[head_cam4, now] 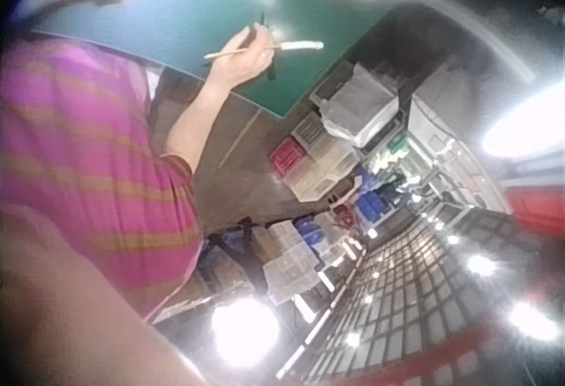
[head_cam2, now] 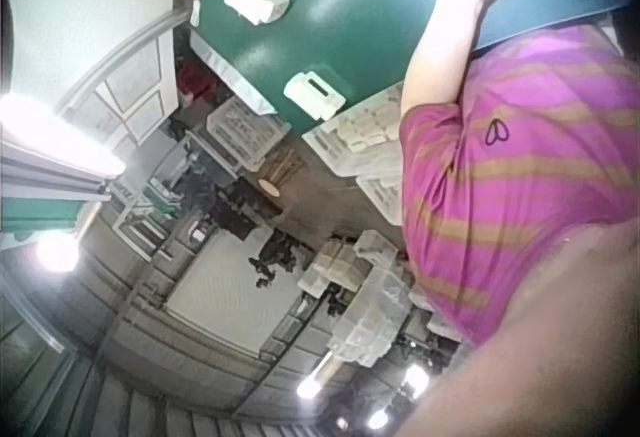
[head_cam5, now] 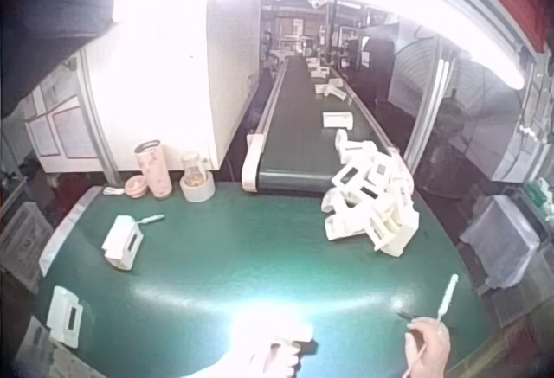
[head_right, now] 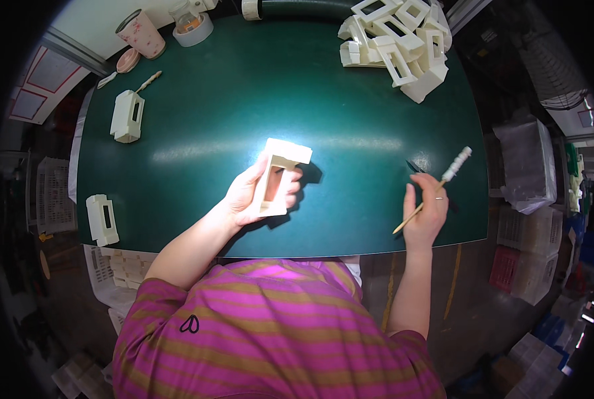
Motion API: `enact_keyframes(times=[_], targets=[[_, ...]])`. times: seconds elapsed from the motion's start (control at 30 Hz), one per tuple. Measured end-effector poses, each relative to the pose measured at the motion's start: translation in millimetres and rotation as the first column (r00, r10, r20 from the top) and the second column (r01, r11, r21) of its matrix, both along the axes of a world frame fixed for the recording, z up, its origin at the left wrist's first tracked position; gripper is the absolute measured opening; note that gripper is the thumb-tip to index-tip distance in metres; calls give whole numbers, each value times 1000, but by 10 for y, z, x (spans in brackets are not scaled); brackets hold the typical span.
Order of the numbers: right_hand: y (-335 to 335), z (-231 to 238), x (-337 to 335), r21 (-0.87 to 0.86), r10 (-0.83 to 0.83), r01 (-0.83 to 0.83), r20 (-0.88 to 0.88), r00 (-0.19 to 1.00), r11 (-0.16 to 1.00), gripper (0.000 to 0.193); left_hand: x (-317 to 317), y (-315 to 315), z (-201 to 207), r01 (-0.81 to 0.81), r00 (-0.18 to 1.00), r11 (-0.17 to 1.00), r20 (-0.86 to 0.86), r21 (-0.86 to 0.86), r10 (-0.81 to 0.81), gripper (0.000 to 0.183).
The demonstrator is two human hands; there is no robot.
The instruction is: Applying glue to white plastic manufacturing components and marking them with a pen.
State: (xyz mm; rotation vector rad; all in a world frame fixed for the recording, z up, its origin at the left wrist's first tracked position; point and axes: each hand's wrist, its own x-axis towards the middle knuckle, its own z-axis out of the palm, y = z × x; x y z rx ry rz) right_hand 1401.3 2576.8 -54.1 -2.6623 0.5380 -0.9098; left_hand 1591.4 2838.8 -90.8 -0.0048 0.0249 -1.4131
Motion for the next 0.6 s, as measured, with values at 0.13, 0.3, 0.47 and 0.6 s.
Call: enact_keyframes(times=[0.13,0.3,0.47,0.6], targets=[[-206,-6,-188,-48,-237,233,-170,956,971,26,26,-20,-42,-77,989,977,137,197,50,64],[-295,-164,-286,-192,-325,285,-225,918,939,28,35,-22,11,-45,993,994,109,96,34,66],[-283,-186,-173,-97,-264,247,-244,933,964,25,20,-23,18,-68,984,985,175,155,41,67],[-23,-102,12,95,-141,153,-124,982,984,21,12,-18,5,-92,969,981,243,171,49,67]])
